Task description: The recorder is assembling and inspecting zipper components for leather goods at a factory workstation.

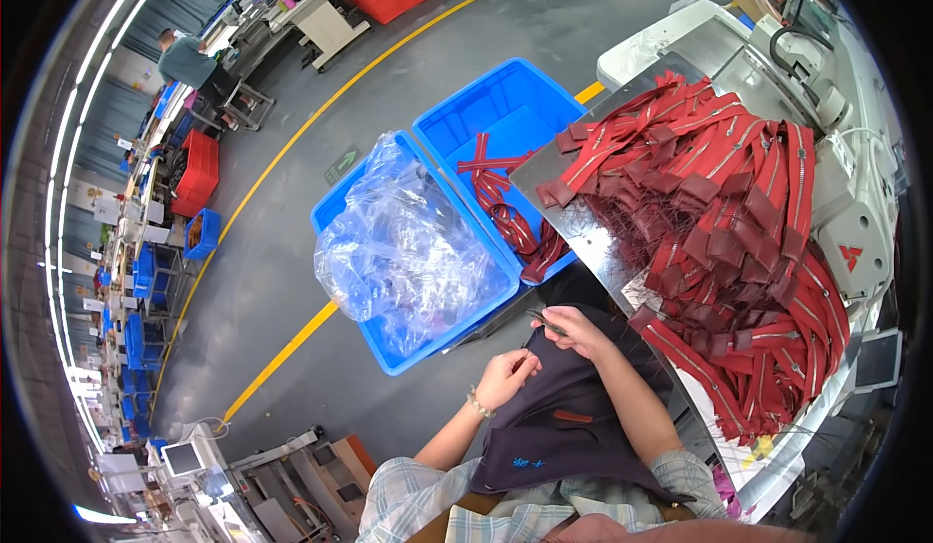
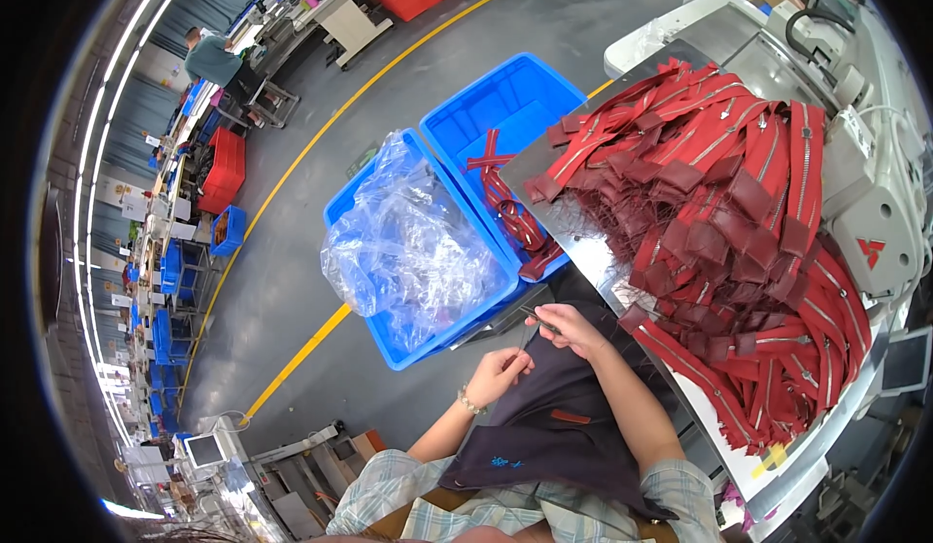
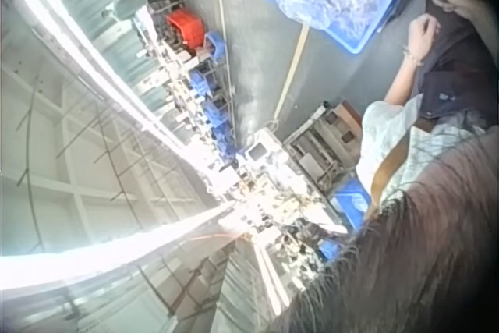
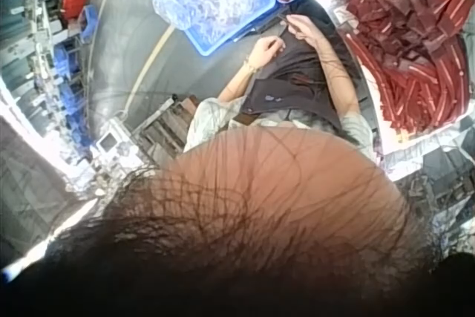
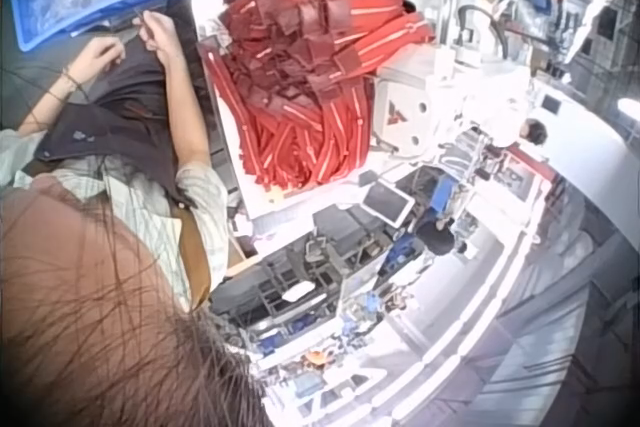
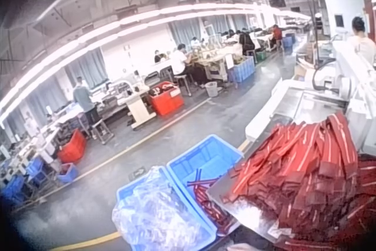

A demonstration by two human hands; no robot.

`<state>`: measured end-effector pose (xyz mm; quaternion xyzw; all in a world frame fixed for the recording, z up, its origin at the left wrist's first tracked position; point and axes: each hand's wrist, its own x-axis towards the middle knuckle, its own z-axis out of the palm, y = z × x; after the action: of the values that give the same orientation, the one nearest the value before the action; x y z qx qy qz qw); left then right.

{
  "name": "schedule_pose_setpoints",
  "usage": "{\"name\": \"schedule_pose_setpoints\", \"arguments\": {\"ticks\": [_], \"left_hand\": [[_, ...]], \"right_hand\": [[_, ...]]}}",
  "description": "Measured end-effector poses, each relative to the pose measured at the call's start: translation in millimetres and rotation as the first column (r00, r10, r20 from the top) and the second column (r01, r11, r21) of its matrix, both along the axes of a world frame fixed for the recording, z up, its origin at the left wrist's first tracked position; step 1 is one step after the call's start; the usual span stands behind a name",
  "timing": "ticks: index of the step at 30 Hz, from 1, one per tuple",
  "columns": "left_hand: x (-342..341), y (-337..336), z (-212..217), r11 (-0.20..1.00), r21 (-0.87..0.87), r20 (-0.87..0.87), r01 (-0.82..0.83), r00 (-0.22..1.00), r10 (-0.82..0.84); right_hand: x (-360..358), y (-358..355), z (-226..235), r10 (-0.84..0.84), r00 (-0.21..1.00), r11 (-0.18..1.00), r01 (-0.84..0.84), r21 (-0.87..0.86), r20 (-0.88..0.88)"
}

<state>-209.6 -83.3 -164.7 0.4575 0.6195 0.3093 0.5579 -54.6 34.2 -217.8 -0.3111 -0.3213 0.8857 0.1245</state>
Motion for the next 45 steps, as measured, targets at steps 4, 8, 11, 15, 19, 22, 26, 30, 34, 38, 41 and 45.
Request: {"name": "schedule_pose_setpoints", "arguments": {"ticks": [4, 8, 11, 15, 19, 22, 26, 30, 34, 38, 41, 45], "left_hand": [[-2.2, -5.2, -7.4, 1.000, 0.027, 0.008, 0.013, 1.000, -0.013], [-3.2, -4.3, -23.0, 0.994, 0.108, -0.022, 0.002, 1.000, 0.000], [2.6, 1.1, -20.9, 0.988, 0.142, -0.037, -0.060, 0.997, 0.066], [9.4, 11.1, -12.9, 0.960, 0.255, -0.134, -0.116, 0.979, 0.154], [8.5, 29.4, -11.2, 0.958, 0.280, -0.129, -0.055, 0.987, 0.095], [8.7, 39.7, -16.8, 0.940, 0.342, -0.196, 0.013, 0.979, 0.058], [10.1, 48.3, -27.7, 0.809, 0.580, -0.321, 0.097, 0.940, 0.118], [13.6, 50.1, -32.0, 0.777, 0.619, -0.322, 0.115, 0.939, 0.118], [9.6, 43.4, -46.7, 0.778, 0.617, -0.342, 0.116, 0.930, 0.133], [11.6, 35.8, -48.2, 0.809, 0.586, -0.271, 0.035, 0.950, 0.155], [10.5, 32.0, -42.9, 0.813, 0.582, -0.257, 0.023, 0.953, 0.158], [8.5, 27.8, -36.7, 0.810, 0.584, -0.243, 0.045, 0.962, 0.122]], "right_hand": [[2.6, -2.7, 13.8, -0.021, 0.993, 1.000, 0.024, 0.019, -0.118], [1.9, -6.5, 19.5, -0.007, 0.991, 0.998, 0.016, 0.065, -0.136], [3.9, -8.6, 24.9, -0.002, 0.995, 0.994, 0.013, 0.113, -0.102], [4.8, -9.5, 24.3, -0.022, 0.992, 0.989, 0.040, 0.143, -0.123], [7.0, -10.1, 25.0, -0.033, 0.992, 0.980, 0.056, 0.190, -0.125], [6.7, -10.5, 29.7, -0.067, 0.990, 0.978, 0.090, 0.186, -0.124], [11.7, -10.2, 24.3, -0.063, 0.989, 0.981, 0.086, 0.172, -0.136], [15.6, -13.8, 15.7, -0.117, 0.971, 0.976, 0.151, 0.160, -0.207], [17.6, -11.9, 19.6, -0.298, 0.906, 0.940, 0.334, 0.075, -0.301], [6.8, 3.7, 11.3, -0.361, 0.921, 0.776, 0.385, 0.499, -0.148], [3.1, 14.1, 8.9, -0.376, 0.920, 0.438, 0.077, 0.896, 0.105], [-16.5, 21.4, 25.3, -0.323, 0.936, 0.236, -0.064, 0.970, 0.141]]}}
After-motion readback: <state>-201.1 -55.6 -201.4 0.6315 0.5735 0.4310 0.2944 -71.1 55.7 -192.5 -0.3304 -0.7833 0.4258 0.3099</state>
